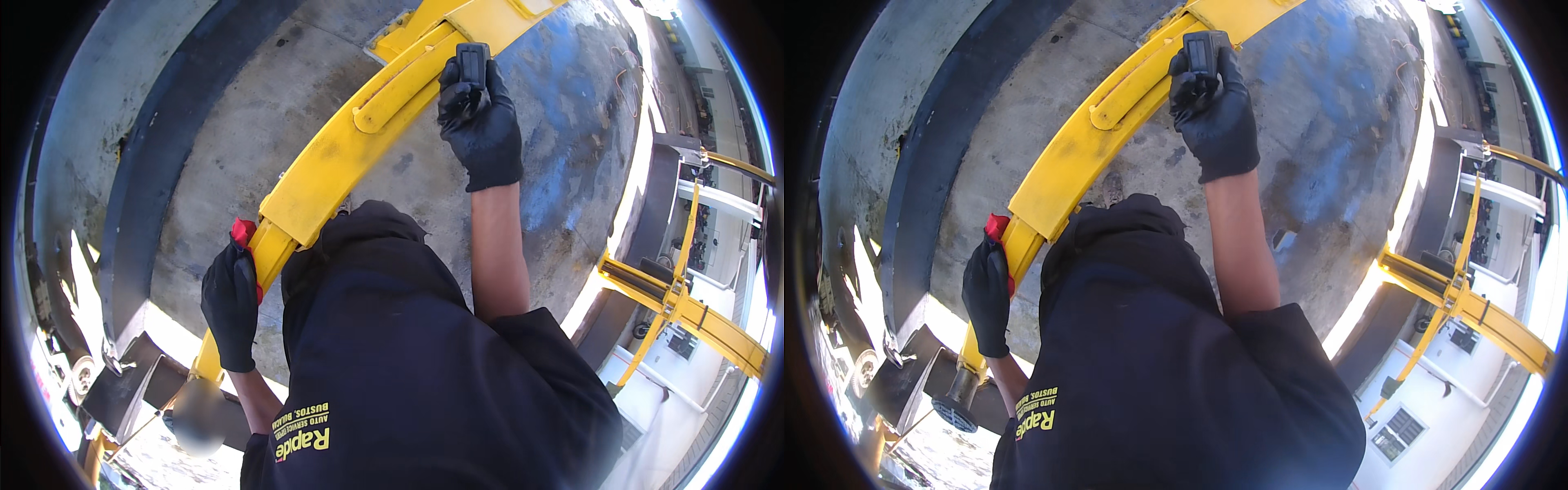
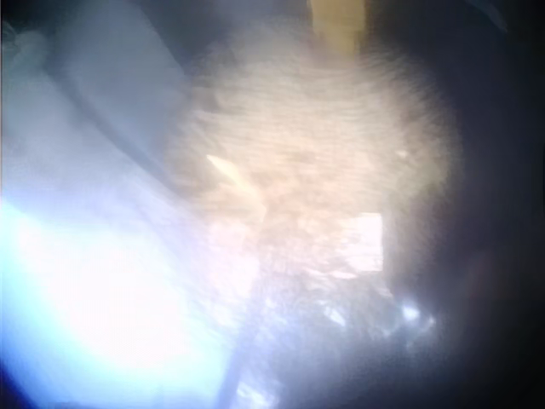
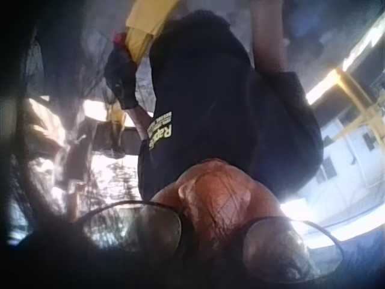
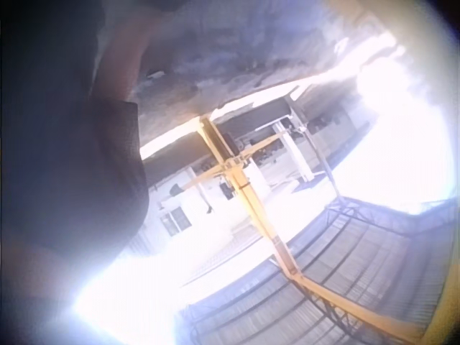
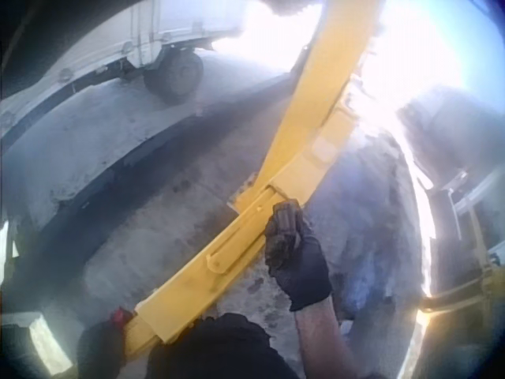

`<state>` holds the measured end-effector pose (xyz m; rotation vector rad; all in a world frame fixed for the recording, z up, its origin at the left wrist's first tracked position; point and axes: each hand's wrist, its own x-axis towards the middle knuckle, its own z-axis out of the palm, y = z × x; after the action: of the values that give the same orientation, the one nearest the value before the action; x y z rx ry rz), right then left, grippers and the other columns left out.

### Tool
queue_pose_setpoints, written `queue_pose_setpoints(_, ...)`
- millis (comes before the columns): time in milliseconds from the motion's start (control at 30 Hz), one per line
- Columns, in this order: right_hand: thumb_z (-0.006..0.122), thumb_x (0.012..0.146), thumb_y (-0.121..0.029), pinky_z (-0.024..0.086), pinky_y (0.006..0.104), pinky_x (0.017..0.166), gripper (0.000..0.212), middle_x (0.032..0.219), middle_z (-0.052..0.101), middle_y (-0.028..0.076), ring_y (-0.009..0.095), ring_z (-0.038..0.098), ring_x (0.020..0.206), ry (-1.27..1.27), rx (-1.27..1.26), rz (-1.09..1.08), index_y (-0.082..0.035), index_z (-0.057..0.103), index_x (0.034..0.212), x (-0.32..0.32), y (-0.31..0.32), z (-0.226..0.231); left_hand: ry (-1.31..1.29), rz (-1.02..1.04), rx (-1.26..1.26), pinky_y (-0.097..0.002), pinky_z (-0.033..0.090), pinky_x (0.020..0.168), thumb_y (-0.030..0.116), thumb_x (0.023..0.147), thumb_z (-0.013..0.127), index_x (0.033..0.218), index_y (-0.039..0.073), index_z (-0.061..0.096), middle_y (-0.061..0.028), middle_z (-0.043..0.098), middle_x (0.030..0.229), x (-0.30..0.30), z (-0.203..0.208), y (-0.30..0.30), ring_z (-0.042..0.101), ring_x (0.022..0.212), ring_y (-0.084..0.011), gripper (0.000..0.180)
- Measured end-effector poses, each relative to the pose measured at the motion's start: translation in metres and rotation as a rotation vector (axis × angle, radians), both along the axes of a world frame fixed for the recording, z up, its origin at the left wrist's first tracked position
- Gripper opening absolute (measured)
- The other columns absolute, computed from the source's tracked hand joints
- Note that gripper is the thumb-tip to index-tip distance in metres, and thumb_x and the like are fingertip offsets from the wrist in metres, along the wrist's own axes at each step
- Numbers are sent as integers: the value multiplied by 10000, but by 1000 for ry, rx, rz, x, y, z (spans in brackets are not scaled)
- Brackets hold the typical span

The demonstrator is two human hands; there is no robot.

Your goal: The person wipes a yellow metal structure with a red cloth, then applies a liquid from a black bottle and continues wiping. The person moves around the structure to clean different sections, including joints and edges.

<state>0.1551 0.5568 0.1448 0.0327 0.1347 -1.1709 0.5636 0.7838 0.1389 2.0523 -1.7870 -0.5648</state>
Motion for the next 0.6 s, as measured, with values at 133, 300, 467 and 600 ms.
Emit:
queue_pose_setpoints(133, 659, 1167, -309, 712, 403, 873, 495, 1324, 737, 214, 371, 753, 1182, 273, -6, -97, 59, 594, 1490, 61, 28, 23, -70, 37, -126, -504, 554, 1066, 197, 1103, 669, 1377, 50, 745, -185, 802, 1271, -8, -3, 17, 748, 1172, -399, 320)
queue_pose_setpoints(300, 656, 1166, -228, 655, 391, 980, 370, 1303, 738, 83, 205, 763, 1182, 842, -202, -63, -24, 642, 1474, 103, 141, 42, -261, -63, -306, -538, 497, 1155, 155, 1079, 680, 1421, 21, 697, -201, 742, 1416, 2, 0, 62, 689, 1283, -427, 368)
queue_pose_setpoints(467, 715, 1098, -90, 580, 347, 1050, 321, 1288, 734, 79, 147, 704, 1165, 1074, -254, 52, 13, 670, 1398, 110, 244, 6, -235, 87, -257, -555, 521, 1073, 135, 1066, 670, 1375, 49, 721, -161, 757, 1389, 44, -13, 106, 698, 1239, -397, 325)
queue_pose_setpoints(600, 729, 1116, -153, 583, 344, 1026, 325, 1271, 728, 67, 140, 700, 1142, 957, -135, 232, 10, 671, 1392, 131, 300, 5, -379, 19, -419, -534, 521, 1028, 175, 1035, 694, 1402, 118, 698, -96, 750, 1315, 3, -27, 71, 708, 1142, -356, 372)
